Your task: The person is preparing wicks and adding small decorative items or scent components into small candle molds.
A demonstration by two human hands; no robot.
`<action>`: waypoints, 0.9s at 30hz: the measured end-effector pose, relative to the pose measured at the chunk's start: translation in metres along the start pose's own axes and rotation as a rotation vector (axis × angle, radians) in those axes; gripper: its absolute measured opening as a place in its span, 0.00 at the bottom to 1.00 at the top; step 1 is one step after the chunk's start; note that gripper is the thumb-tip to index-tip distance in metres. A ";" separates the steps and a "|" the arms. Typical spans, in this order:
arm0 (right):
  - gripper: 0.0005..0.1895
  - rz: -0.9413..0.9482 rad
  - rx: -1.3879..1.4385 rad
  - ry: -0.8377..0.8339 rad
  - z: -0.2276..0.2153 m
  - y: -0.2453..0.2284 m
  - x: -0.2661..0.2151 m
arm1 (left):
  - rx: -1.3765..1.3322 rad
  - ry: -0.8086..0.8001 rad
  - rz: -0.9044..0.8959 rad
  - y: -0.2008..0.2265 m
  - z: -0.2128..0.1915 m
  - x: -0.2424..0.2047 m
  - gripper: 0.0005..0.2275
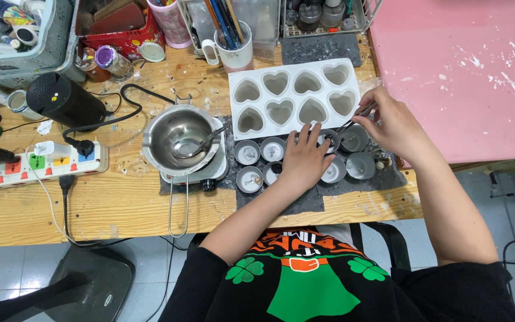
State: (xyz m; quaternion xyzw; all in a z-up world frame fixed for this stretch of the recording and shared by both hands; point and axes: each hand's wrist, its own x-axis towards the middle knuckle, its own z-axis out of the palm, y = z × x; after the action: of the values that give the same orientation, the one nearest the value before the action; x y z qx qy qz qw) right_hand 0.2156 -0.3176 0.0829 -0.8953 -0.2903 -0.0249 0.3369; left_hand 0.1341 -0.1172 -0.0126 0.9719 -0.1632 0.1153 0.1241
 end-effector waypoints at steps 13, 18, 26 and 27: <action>0.19 -0.070 -0.023 -0.005 0.013 0.003 -0.022 | -0.021 0.037 0.006 -0.004 0.001 0.006 0.22; 0.16 -0.109 0.026 0.066 0.022 -0.001 -0.027 | -0.056 0.014 -0.017 -0.005 0.005 0.011 0.18; 0.16 0.001 0.065 0.170 0.042 0.006 -0.033 | -0.070 0.095 -0.001 -0.007 0.001 0.007 0.17; 0.16 0.035 0.070 0.191 0.046 0.008 -0.033 | -0.075 0.116 -0.012 -0.008 0.001 0.008 0.19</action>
State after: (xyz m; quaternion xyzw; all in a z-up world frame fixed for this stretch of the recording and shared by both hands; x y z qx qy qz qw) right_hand 0.1854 -0.3104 0.0349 -0.8816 -0.2418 -0.0939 0.3943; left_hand 0.1439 -0.1126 -0.0128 0.9592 -0.1543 0.1646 0.1703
